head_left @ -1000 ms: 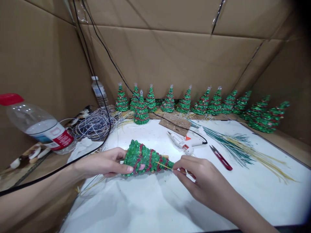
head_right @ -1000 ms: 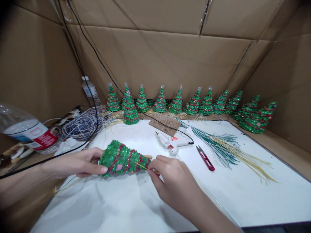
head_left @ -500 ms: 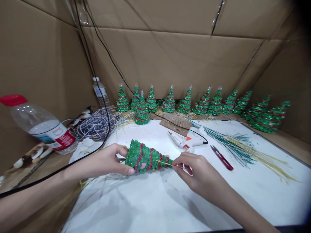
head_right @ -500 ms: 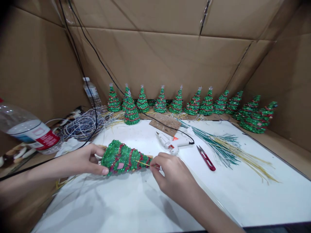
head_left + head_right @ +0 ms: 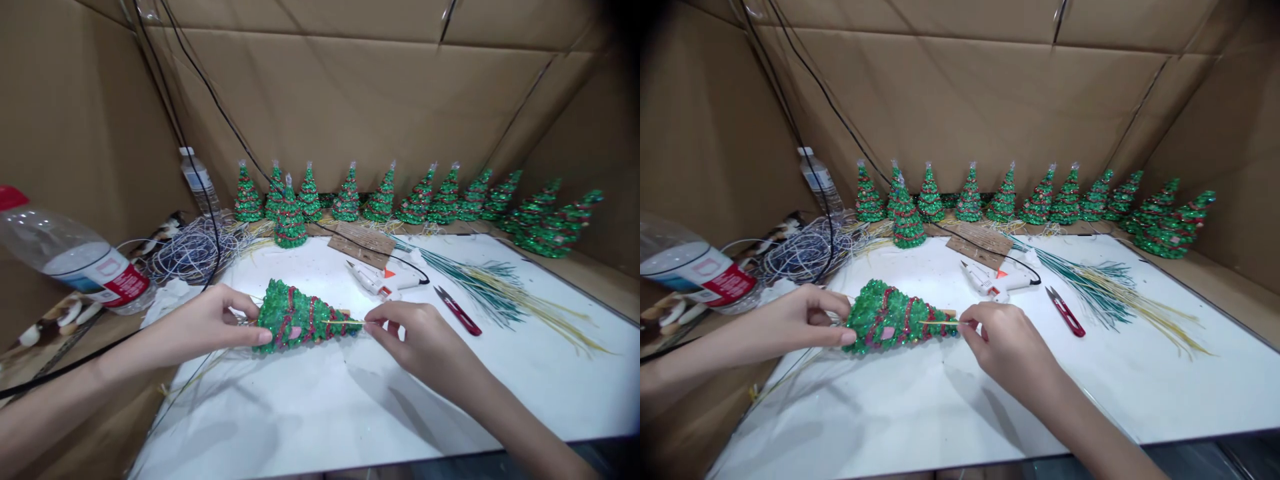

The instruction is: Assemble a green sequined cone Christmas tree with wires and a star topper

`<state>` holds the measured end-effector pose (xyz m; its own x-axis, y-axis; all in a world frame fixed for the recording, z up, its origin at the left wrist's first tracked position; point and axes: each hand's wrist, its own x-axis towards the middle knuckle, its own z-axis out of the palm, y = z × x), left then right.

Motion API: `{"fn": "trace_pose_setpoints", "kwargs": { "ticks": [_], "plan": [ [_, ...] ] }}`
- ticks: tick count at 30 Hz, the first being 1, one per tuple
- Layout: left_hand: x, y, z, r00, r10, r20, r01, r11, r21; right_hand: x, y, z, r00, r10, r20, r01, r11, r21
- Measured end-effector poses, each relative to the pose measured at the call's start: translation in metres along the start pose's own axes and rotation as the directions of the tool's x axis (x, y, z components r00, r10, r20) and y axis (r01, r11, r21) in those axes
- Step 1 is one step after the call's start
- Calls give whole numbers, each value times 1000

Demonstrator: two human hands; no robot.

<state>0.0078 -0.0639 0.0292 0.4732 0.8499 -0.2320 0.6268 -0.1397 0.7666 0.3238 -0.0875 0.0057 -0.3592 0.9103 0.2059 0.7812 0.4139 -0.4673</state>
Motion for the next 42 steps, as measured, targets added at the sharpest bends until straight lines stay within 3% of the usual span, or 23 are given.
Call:
{"fn": "trace_pose_setpoints", "kwargs": {
  "ticks": [4,7,15,19,25,31,36,42],
  "plan": [
    [3,4,-6,998,-65,-3,65,998,-23,1,-3,-5,996,65,58,-67,997,31],
    [8,5,-9,996,-79,36,83,987,-136,0,-5,-6,997,77,13,-78,995,64],
    [20,-3,-6,991,53,122,-38,992,-121,0,-15,3,992,-90,-88,99,990,97],
    [24,-5,-7,984,42,171,-29,996,-79,5,-23,14,989,-136,-65,140,987,72],
    [27,-7,-11,987,-35,155,36,999,-2,16,-27,31,980,-184,-75,188,981,56],
    [30,-12,-12,988,-75,137,73,997,21,15,-25,28,998,-51,-23,54,989,141],
    [28,-12,-13,986,-96,139,93,995,28,12,-25,24,997,45,61,-51,993,108],
    [29,-22,-16,989,-28,148,40,996,-79,13,-32,28,995,-101,5,101,992,78]
  ]
}}
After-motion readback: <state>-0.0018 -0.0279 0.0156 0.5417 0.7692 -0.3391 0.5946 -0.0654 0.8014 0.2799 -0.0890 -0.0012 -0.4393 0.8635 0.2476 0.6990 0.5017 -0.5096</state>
